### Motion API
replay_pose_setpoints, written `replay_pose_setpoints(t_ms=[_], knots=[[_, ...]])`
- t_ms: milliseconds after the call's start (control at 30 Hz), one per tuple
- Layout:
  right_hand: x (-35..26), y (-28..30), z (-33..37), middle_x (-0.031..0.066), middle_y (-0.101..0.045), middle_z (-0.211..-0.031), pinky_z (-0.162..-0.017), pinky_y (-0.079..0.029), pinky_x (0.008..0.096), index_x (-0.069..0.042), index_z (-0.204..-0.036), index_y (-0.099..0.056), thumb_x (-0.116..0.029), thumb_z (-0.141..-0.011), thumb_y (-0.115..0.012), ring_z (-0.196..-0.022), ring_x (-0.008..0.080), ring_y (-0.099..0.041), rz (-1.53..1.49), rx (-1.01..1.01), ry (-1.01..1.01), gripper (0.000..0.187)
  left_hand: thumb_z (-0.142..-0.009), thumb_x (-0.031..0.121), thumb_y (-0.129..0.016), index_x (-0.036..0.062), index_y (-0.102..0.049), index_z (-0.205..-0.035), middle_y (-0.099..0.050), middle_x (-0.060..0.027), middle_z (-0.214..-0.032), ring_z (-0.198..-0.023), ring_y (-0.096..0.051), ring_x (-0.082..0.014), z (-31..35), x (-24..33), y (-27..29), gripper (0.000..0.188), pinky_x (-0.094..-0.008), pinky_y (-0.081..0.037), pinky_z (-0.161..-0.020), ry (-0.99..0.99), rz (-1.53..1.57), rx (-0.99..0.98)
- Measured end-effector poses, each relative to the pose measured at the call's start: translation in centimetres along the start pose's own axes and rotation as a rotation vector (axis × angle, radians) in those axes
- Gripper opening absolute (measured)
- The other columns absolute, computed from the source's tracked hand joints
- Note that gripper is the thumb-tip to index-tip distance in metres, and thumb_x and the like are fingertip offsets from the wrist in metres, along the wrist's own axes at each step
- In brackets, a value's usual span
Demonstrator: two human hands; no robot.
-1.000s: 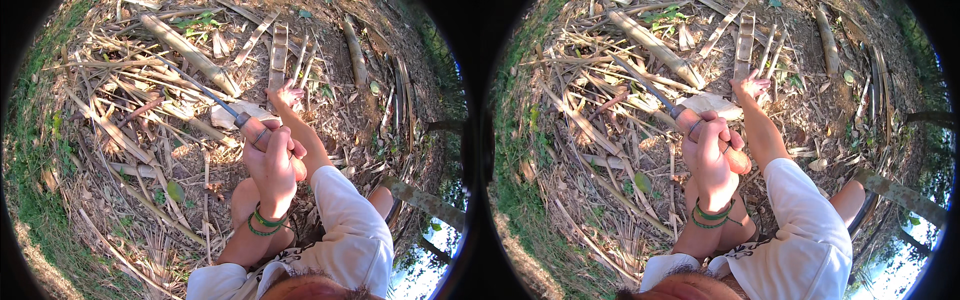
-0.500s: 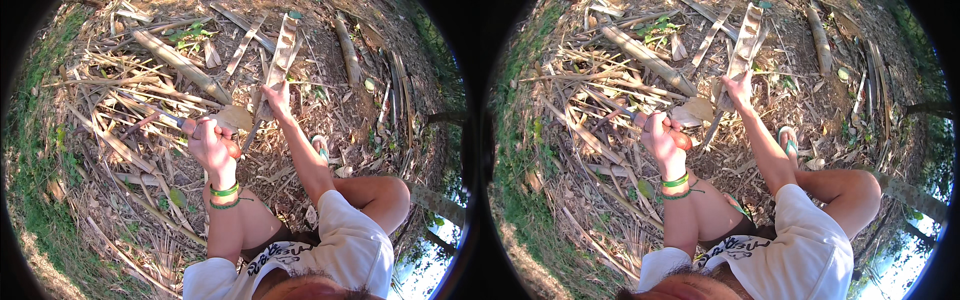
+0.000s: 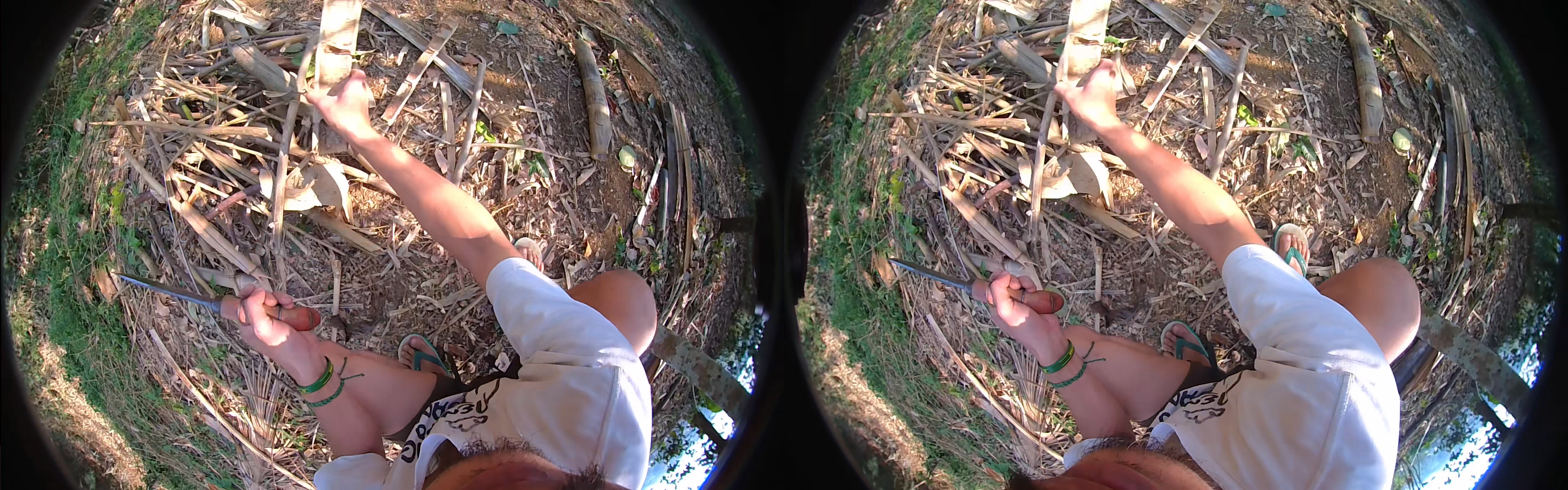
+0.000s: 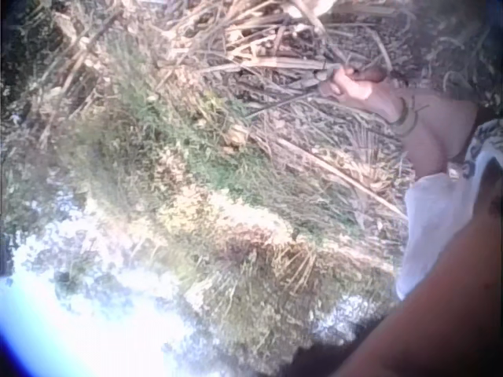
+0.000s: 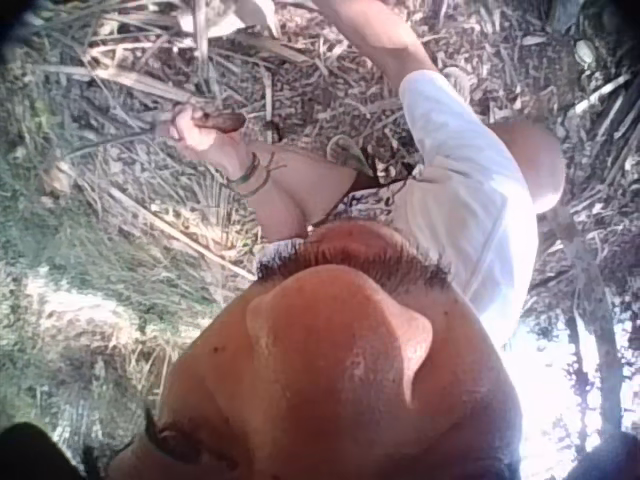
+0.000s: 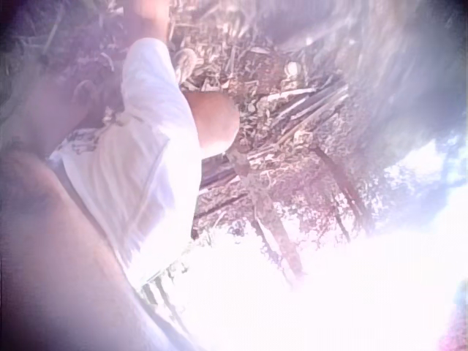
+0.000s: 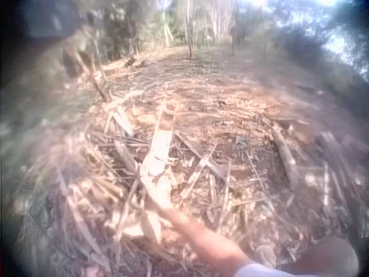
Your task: The person whittles and strips layers from bamboo pieces using a machete while squatting on the ground, handling individual strips and adding them to a stack.
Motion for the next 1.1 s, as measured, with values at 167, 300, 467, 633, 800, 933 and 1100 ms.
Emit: replay_pose_setpoints(t_ms=[167,300,467,633,800,933,1100], knots=[[13.9,7.1,-8.3,0.0313,-0.038,-0.131,-0.108,-0.038,0.0464,0.01,-0.14,-0.023,-0.049,-0.07,-0.079,-0.119,0.039,-0.049,0.6,0.269,-0.507,0.107,-0.087,0.008,-0.057,0.0031,-0.053,-0.095,-0.046,-0.0024,-0.068,-0.055,-0.047,-0.012,3.0,3.1,2.9,0.01,-0.0236,-0.041,-0.054,-0.01,-0.102,0.217],[17.0,8.5,-11.6,0.0301,-0.047,-0.126,-0.106,-0.043,0.0435,0.014,-0.139,-0.027,-0.052,-0.065,-0.083,-0.117,0.0379,-0.054,0.671,0.312,-0.472,0.114,-0.088,0.008,-0.058,0.0032,-0.055,-0.097,-0.045,-0.0016,-0.066,-0.054,-0.046,-0.0105,4.6,3.8,4.5,0.011,-0.0215,-0.04,-0.051,-0.054,-0.102,0.315],[15.8,8.5,-13.4,0.0238,-0.06,-0.124,-0.097,-0.052,0.0403,0.0,-0.14,-0.034,-0.04,-0.062,-0.088,-0.115,0.0341,-0.061,0.772,0.071,-0.306,0.102,-0.088,0.007,-0.059,0.0015,-0.055,-0.105,-0.045,-0.0011,-0.066,-0.055,-0.047,-0.0102,5.5,3.8,4.5,0.018,-0.0214,-0.041,-0.051,-0.043,-0.095,0.365],[10.7,10.1,-16.9,0.0205,-0.062,-0.119,-0.092,-0.054,0.0409,-0.002,-0.133,-0.037,-0.037,-0.068,-0.085,-0.107,0.0345,-0.065,0.833,-0.1,-0.055,0.088,-0.088,0.007,-0.058,0.0011,-0.053,-0.103,-0.047,-0.0019,-0.068,-0.056,-0.048,-0.0108,5.6,3.2,3.8,0.017,-0.0223,-0.042,-0.052,-0.011,-0.111,0.293],[11.0,12.8,-20.0,0.0254,-0.047,-0.132,-0.099,-0.049,0.0441,0.001,-0.128,-0.042,-0.054,-0.072,-0.078,-0.13,0.0418,-0.041,0.807,0.184,-0.194,0.087,-0.086,0.006,-0.057,0.0002,-0.053,-0.102,-0.049,-0.0036,-0.071,-0.058,-0.049,-0.012,5.7,2.5,2.4,0.017,-0.0238,-0.043,-0.054,0.01,-0.179,0.257],[14.0,19.1,-20.2,0.0243,-0.045,-0.14,-0.103,-0.045,0.05,-0.001,-0.142,-0.032,-0.051,-0.064,-0.083,-0.131,0.0382,-0.044,1.193,0.203,-0.437,0.105,-0.083,0.005,-0.056,-0.0001,-0.051,-0.102,-0.049,-0.0049,-0.071,-0.057,-0.05,-0.0135,6.5,3.0,2.1,0.02,-0.0245,-0.045,-0.054,0.01,-0.258,0.249],[15.2,22.1,-19.0,0.0247,-0.066,-0.116,-0.088,-0.056,0.0429,0.008,-0.136,-0.037,-0.049,-0.064,-0.086,-0.101,0.035,-0.068,1.066,0.051,-0.344,0.104,-0.084,0.006,-0.057,0.0006,-0.052,-0.101,-0.05,-0.0043,-0.071,-0.056,-0.05,-0.0125,6.9,3.5,1.5,0.019,-0.0237,-0.045,-0.054,0.004,-0.301,0.28]])
Point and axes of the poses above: each hand's wrist, its own z-axis away from the middle knuckle, its own y-axis out of the back of the hand, x = y × z, the point moved 3 cm from there along -z, towards the middle knuckle
